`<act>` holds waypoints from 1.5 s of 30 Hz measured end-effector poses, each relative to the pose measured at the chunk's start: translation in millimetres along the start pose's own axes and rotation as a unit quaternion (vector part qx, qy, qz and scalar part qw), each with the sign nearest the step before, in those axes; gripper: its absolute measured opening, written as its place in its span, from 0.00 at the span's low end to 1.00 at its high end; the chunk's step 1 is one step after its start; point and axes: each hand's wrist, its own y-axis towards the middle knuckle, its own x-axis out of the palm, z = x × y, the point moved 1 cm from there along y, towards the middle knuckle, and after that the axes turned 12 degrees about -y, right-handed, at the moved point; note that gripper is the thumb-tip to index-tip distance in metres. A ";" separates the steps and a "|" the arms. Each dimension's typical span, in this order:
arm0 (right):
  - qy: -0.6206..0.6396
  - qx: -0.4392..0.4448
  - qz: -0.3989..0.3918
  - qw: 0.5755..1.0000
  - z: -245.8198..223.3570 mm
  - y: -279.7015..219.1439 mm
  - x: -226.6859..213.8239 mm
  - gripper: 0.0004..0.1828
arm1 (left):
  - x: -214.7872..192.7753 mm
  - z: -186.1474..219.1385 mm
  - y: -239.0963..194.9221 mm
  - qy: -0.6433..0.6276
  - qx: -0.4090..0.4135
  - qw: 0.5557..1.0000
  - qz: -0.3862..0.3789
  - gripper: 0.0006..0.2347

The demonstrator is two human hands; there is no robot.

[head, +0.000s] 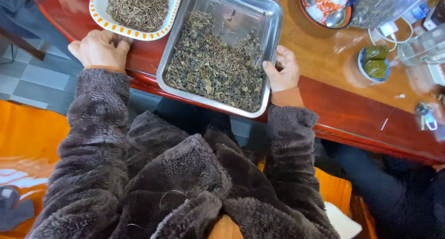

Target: Sorting dried tea leaves by hand, removing stems and placing them into a separate container.

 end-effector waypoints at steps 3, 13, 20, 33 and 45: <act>-0.004 0.003 0.013 1.000 4.7 0.5 1.3 0.29 | 5.1 -3.4 -2.4 0.041 0.078 0.995 0.039 0.10; 0.038 0.017 0.004 0.999 3.3 -2.1 2.6 0.28 | 17.2 -9.0 -6.7 0.210 0.056 0.976 0.011 0.13; 0.021 -0.017 0.003 1.000 18.4 0.1 3.4 0.28 | 22.6 10.8 -10.5 0.325 0.043 0.945 -0.009 0.14; 0.025 -0.038 0.021 0.999 21.4 3.7 1.5 0.25 | -21.7 28.2 -18.7 -0.015 0.054 0.996 -0.064 0.09; 0.027 -0.010 0.024 0.999 12.8 -2.6 0.7 0.24 | -15.3 149.3 5.0 -0.309 0.172 0.928 -0.116 0.15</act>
